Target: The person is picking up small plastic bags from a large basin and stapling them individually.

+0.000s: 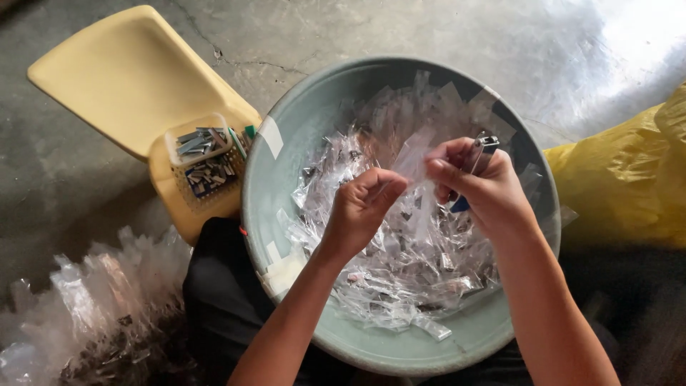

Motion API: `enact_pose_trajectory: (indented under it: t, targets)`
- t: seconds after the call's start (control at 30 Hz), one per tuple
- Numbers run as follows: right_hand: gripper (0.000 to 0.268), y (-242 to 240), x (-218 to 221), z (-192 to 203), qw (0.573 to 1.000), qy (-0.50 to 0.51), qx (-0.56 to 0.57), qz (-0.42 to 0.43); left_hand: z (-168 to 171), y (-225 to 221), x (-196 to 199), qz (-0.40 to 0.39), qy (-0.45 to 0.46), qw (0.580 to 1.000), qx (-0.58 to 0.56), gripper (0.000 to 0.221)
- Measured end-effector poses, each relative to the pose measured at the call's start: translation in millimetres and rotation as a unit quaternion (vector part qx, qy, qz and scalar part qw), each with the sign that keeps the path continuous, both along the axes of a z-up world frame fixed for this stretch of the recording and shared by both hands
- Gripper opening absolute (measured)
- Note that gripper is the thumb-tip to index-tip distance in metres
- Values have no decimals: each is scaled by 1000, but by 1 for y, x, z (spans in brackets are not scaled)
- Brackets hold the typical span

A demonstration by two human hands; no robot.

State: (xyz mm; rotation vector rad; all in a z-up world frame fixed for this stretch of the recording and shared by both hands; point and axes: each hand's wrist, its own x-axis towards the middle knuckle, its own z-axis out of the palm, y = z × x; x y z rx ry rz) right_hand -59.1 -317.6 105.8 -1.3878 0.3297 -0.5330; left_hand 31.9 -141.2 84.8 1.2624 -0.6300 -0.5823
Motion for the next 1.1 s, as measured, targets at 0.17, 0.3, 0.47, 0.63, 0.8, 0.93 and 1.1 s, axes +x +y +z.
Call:
enact_pose_trajectory:
  t: [0.17,0.3,0.47,0.63,0.8,0.93,1.1]
  targets:
    - [18,-4,-7,-3,999,-3,-35,-14,0,11,0,-11,-3,1000,-9,19]
    - [17,2,-12,9,999,0,-36,1,2,13,-2,-34,-25,999,-23,26]
    - [20,4,-11,2,998,25,-61,6,11,12,-15,-42,-51,998,-23,30]
    - [45,8,-17,10,998,20,-54,18,1,11,-16,5,-52,999,10,23]
    - [17,13,-34,10,995,29,-87,32,5,17,-9,-7,-42,998,54,28]
    - [16,15,-42,27,988,105,-90,74,10,25,-10,-41,-64,992,100,32]
    - [63,16,-39,42,974,126,-97,159,8,34,-12,-96,-68,991,69,52]
